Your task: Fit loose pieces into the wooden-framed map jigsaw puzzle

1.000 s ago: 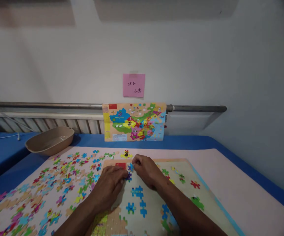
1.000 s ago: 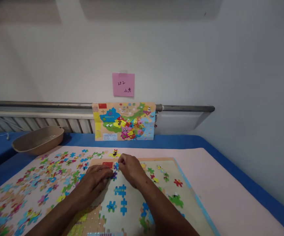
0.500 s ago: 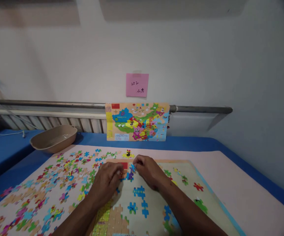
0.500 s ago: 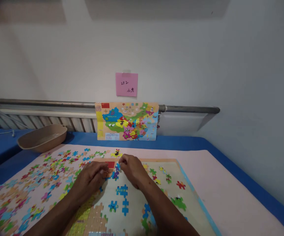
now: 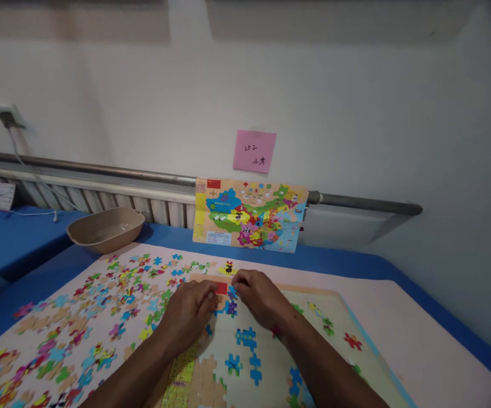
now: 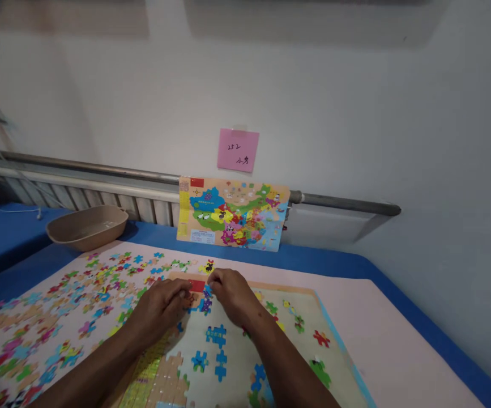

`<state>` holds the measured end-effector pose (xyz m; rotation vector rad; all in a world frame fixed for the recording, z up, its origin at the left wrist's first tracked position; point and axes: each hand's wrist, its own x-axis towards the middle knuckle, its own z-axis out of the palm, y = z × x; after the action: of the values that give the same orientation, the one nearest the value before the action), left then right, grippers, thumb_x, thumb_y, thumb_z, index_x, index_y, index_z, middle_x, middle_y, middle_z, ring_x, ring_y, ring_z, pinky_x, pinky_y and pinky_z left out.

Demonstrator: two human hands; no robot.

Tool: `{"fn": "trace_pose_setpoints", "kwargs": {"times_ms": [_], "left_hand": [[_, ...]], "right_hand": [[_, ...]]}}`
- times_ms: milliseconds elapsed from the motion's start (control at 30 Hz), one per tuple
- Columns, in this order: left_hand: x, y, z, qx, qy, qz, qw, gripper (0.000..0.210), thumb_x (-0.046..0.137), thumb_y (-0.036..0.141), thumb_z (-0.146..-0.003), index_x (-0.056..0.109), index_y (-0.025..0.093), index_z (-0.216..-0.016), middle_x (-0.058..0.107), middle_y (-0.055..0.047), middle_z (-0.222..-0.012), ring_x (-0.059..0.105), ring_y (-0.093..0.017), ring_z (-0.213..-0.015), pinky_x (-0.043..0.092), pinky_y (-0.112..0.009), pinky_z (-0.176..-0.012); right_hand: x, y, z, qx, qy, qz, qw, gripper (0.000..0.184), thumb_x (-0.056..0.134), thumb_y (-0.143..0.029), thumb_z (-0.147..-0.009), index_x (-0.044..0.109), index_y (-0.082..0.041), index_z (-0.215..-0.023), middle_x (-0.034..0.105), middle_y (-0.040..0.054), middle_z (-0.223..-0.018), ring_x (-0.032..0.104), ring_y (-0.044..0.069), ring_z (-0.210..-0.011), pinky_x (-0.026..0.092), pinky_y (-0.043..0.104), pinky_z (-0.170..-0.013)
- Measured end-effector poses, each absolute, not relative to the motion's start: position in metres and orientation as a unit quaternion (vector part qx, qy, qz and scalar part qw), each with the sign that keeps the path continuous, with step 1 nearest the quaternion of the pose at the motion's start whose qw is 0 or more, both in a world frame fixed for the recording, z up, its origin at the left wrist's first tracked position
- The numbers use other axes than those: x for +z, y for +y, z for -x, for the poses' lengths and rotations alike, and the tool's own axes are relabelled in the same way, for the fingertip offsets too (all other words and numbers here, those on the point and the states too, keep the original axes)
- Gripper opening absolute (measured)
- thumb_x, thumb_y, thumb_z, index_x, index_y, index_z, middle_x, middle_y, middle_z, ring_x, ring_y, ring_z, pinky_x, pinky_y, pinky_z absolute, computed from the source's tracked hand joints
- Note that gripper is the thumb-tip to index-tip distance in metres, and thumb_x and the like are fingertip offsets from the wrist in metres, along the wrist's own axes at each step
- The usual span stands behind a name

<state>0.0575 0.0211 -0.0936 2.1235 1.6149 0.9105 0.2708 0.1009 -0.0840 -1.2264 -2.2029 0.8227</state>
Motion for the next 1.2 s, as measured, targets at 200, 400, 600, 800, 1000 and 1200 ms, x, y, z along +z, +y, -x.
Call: {"fn": "trace_pose_setpoints", "kwargs": {"times_ms": [200, 400, 600, 800, 1000, 1200], "left_hand": [[-0.094, 0.019, -0.059, 0.293, 0.556, -0.768, 0.123, 0.031, 0.038, 0.026, -0.101, 0.069, 0.024, -0.101, 0.073, -0.003, -0.09, 0.063, -0.024, -0.087, 0.038, -0.035, -0.078], [-0.096, 0.021, -0.059, 0.29, 0.551, -0.773, 0.118, 0.03, 0.037, 0.024, -0.1, 0.067, 0.023, -0.095, 0.07, -0.003, -0.085, 0.061, -0.023, -0.083, 0.036, -0.035, -0.076], [-0.091, 0.016, -0.061, 0.28, 0.495, -0.812, 0.135, 0.022, 0.042, 0.019, -0.098, 0.062, 0.023, -0.089, 0.067, -0.001, -0.084, 0.058, -0.021, -0.085, 0.038, -0.035, -0.079], [-0.079, 0.0, -0.068, 0.231, 0.416, -0.869, 0.131, 0.02, 0.045, 0.014, -0.096, 0.063, 0.023, -0.091, 0.07, -0.005, -0.094, 0.059, -0.025, -0.096, 0.041, -0.044, -0.096], [-0.081, -0.003, -0.074, 0.224, 0.41, -0.877, 0.11, 0.02, 0.048, 0.013, -0.094, 0.064, 0.024, -0.087, 0.072, -0.006, -0.096, 0.06, -0.025, -0.099, 0.041, -0.046, -0.1], [-0.085, 0.001, -0.067, 0.227, 0.432, -0.865, 0.118, 0.023, 0.042, 0.021, -0.101, 0.062, 0.021, -0.089, 0.069, -0.007, -0.095, 0.057, -0.025, -0.097, 0.04, -0.047, -0.095]], "right_hand": [[-0.089, 0.102, -0.27, 0.312, -0.81, 0.438, 0.233, 0.014, 0.053, -0.019, -0.083, 0.067, -0.02, -0.08, 0.07, 0.0011, -0.082, 0.06, 0.018, -0.078, 0.035, 0.028, -0.068], [-0.09, 0.105, -0.272, 0.323, -0.812, 0.427, 0.233, 0.016, 0.052, -0.019, -0.084, 0.067, -0.02, -0.083, 0.069, 0.0001, -0.08, 0.06, 0.017, -0.076, 0.036, 0.028, -0.067], [-0.09, 0.106, -0.271, 0.326, -0.815, 0.419, 0.231, 0.015, 0.051, -0.018, -0.084, 0.067, -0.019, -0.083, 0.069, 0.0013, -0.082, 0.06, 0.018, -0.078, 0.036, 0.028, -0.068], [-0.091, 0.105, -0.27, 0.324, -0.815, 0.425, 0.225, 0.014, 0.052, -0.018, -0.085, 0.065, -0.019, -0.082, 0.069, 0.0015, -0.082, 0.059, 0.018, -0.077, 0.036, 0.028, -0.069], [-0.089, 0.104, -0.27, 0.319, -0.815, 0.428, 0.224, 0.013, 0.052, -0.018, -0.084, 0.064, -0.019, -0.078, 0.066, 0.0005, -0.079, 0.057, 0.017, -0.075, 0.034, 0.027, -0.066], [-0.083, 0.102, -0.27, 0.321, -0.815, 0.424, 0.231, 0.015, 0.05, -0.017, -0.084, 0.065, -0.019, -0.082, 0.068, 0.001, -0.083, 0.058, 0.017, -0.078, 0.036, 0.027, -0.068]]}}
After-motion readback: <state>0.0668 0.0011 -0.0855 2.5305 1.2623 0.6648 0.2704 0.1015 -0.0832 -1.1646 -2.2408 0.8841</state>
